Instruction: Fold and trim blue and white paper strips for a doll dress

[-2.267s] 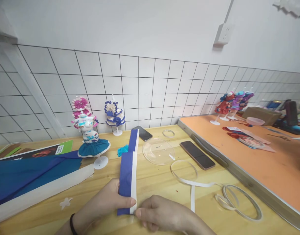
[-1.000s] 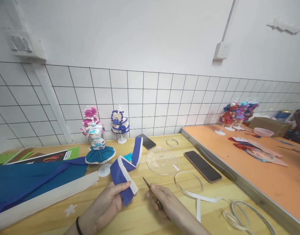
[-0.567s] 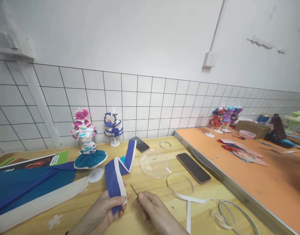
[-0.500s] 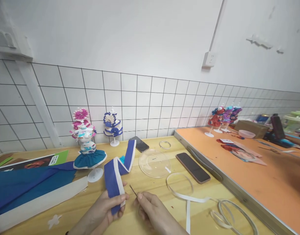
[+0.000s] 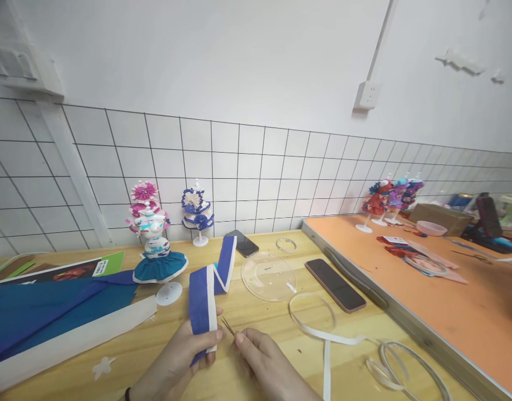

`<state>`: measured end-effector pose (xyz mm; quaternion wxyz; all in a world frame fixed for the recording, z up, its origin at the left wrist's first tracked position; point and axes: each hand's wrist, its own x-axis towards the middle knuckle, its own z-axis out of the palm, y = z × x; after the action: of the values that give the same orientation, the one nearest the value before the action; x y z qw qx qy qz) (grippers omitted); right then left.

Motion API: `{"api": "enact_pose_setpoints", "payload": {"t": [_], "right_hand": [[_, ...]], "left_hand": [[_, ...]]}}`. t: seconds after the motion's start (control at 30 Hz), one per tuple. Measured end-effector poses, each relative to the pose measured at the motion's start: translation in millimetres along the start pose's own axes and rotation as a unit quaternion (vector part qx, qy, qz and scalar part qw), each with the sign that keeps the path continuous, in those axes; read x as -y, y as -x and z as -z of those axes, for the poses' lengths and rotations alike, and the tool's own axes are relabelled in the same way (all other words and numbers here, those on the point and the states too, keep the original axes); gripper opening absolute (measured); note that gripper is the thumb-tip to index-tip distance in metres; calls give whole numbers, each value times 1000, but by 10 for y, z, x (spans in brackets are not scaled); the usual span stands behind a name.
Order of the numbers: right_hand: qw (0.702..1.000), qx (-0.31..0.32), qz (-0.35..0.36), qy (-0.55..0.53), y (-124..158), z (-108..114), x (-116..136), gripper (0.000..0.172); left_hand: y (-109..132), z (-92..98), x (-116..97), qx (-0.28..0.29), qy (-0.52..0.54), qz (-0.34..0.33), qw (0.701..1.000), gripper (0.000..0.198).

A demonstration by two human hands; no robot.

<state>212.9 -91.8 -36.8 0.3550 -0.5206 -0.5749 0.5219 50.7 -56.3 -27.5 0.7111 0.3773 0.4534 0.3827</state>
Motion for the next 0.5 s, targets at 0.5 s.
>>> {"api": "enact_pose_setpoints", "payload": {"t": [0.5], "right_hand": [[977,-196,40,-75,-63,-35,-23,35]], "left_hand": [[-50,-25,75,3,11,21,1000,64]]}}
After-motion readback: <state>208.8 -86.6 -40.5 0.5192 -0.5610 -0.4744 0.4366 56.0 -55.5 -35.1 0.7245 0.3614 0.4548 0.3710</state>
